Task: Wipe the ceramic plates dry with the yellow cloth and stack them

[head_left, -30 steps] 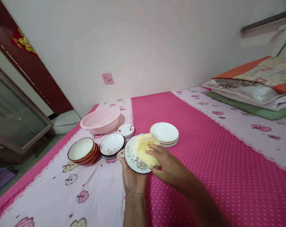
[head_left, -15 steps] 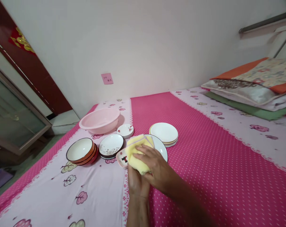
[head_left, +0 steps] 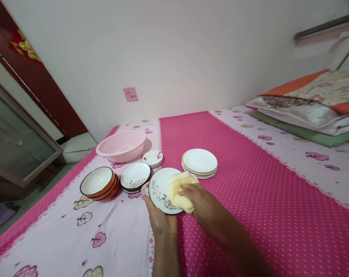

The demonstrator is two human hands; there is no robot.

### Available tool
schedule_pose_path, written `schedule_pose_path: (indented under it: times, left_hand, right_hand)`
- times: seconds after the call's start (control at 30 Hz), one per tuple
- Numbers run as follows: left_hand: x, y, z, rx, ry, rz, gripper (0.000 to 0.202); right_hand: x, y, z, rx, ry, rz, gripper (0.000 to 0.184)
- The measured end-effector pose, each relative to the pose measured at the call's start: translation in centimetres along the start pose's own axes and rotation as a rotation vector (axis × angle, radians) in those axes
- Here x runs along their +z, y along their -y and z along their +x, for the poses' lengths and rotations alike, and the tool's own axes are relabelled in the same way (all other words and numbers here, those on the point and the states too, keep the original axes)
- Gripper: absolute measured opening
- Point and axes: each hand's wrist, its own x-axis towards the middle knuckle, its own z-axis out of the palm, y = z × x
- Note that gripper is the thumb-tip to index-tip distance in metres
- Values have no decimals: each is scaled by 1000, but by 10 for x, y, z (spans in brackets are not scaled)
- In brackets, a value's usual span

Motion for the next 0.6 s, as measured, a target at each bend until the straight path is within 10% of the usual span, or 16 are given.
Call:
schedule_pose_path:
  times: [0.3,0.6]
  left_hand:
    - [-8,-5,-5,-301,205,-75,64]
    - [8,19,-18,-221,138,-64,64]
  right_hand:
    - [19,22,4,-163,-63,164,38]
    - [14,-17,27,128,-99,-69,52]
